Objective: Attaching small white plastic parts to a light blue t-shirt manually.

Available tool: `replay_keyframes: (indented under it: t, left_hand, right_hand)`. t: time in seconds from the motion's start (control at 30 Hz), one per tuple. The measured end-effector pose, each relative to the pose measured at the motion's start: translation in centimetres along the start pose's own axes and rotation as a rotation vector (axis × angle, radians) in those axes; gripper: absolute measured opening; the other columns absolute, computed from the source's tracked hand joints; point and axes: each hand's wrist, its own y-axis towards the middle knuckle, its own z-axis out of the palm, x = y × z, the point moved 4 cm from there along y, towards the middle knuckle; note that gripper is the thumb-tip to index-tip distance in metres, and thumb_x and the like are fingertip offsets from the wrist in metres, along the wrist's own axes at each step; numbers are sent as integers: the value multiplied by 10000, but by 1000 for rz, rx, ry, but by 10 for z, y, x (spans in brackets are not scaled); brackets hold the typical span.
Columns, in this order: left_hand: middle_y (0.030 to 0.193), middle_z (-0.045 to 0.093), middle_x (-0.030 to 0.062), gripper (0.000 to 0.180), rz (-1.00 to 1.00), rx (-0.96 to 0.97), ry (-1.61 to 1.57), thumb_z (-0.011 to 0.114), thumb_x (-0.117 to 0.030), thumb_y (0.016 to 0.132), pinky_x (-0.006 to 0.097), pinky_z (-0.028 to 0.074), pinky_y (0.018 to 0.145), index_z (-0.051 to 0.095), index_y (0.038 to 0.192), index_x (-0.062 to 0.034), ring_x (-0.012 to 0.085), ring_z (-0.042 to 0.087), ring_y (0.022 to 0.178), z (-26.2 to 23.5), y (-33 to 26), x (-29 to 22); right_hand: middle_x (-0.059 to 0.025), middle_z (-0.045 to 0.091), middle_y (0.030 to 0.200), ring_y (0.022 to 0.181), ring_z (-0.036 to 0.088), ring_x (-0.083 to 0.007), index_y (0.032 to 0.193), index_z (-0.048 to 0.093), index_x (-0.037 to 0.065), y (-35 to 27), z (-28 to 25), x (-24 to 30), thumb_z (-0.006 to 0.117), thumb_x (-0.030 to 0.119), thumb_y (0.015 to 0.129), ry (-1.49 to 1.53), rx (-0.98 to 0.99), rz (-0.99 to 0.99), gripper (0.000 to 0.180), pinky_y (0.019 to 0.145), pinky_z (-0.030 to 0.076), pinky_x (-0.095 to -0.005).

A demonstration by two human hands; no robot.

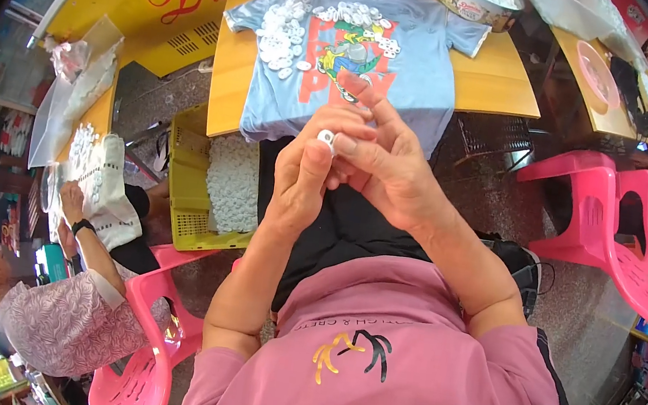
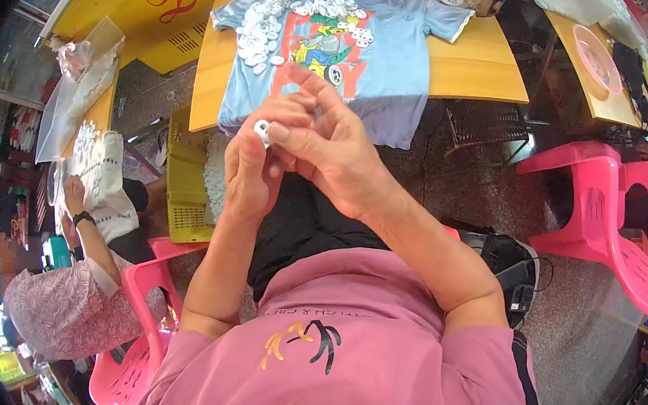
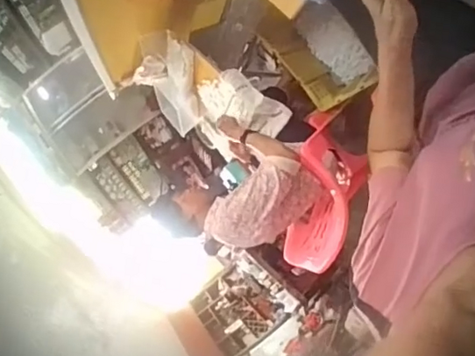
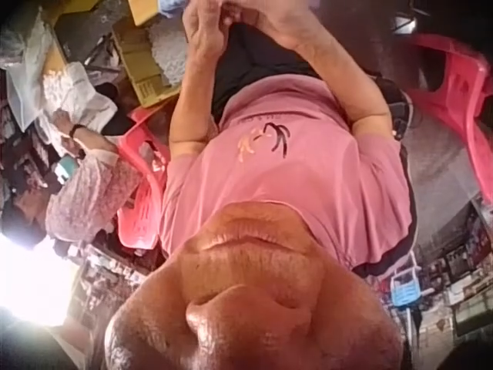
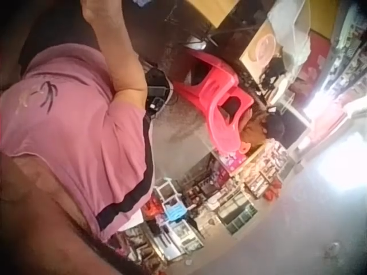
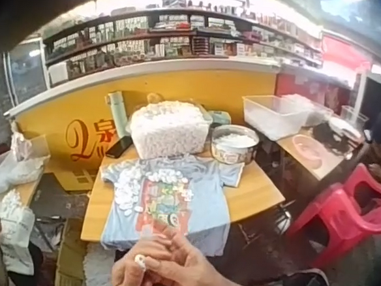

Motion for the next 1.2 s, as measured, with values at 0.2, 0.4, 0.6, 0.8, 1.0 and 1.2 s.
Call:
replay_keyframes:
  t: [0.2, 0.4, 0.6, 0.8, 1.0, 1.2]
  left_hand:
    - [1125, 565, 120, 504, 131, -34, -70, 453, -446, 1011, 234, 442, 789, 624, 1046, 27, 160, 539, 1026, -11, -12, 2]
    - [1116, 575, 130, 419, -4, -59, -253, 462, -344, 1027, 294, 450, 893, 619, 1089, 40, 201, 536, 1096, -33, -21, -9]
    - [1011, 629, 46, 306, -355, -467, 316, 611, -188, 950, 266, 472, 837, 615, 1170, 25, 97, 597, 888, -150, -53, 5]
    - [1080, 638, 69, 345, -290, -432, 1150, 645, -162, 919, 280, 462, 906, 598, 1218, 3, 139, 598, 1005, -212, -82, 22]
    - [940, 668, 96, 184, -285, -387, 772, 619, -42, 906, 284, 495, 808, 650, 1077, 18, 162, 634, 866, -134, -40, 0]
    - [896, 661, 108, 167, -96, -136, 729, 640, 8, 871, 282, 498, 747, 658, 1037, 9, 192, 645, 809, -75, 2, -9]
  right_hand:
    - [-34, 537, 1116, 943, 575, -120, 1499, 272, 123, 0, 13, -16, 653, 66, 914, 6, 0, 45, 700, 790, 500, -276]
    - [-38, 578, 1090, 911, 586, -110, 1483, 311, 92, 13, 15, -20, 656, 110, 926, -177, 36, 132, 655, 786, 509, -268]
    - [-34, 631, 1025, 789, 570, -75, 1296, 556, 38, 62, -49, 9, 635, 176, 947, -757, -17, -49, 383, 713, 492, -237]
    - [-6, 679, 915, 764, 577, -79, 1077, 702, 44, 126, -119, 78, 670, 226, 903, -1501, -210, -389, 254, 685, 479, -250]
    - [-115, 697, 862, 830, 672, -299, 963, 719, 84, 164, -154, 108, 658, 298, 847, -1965, -276, -432, 251, 736, 512, -412]
    - [-111, 702, 931, 838, 665, -256, 942, 711, 69, 176, -155, 109, 658, 298, 838, -2077, -200, -83, 257, 743, 503, -373]
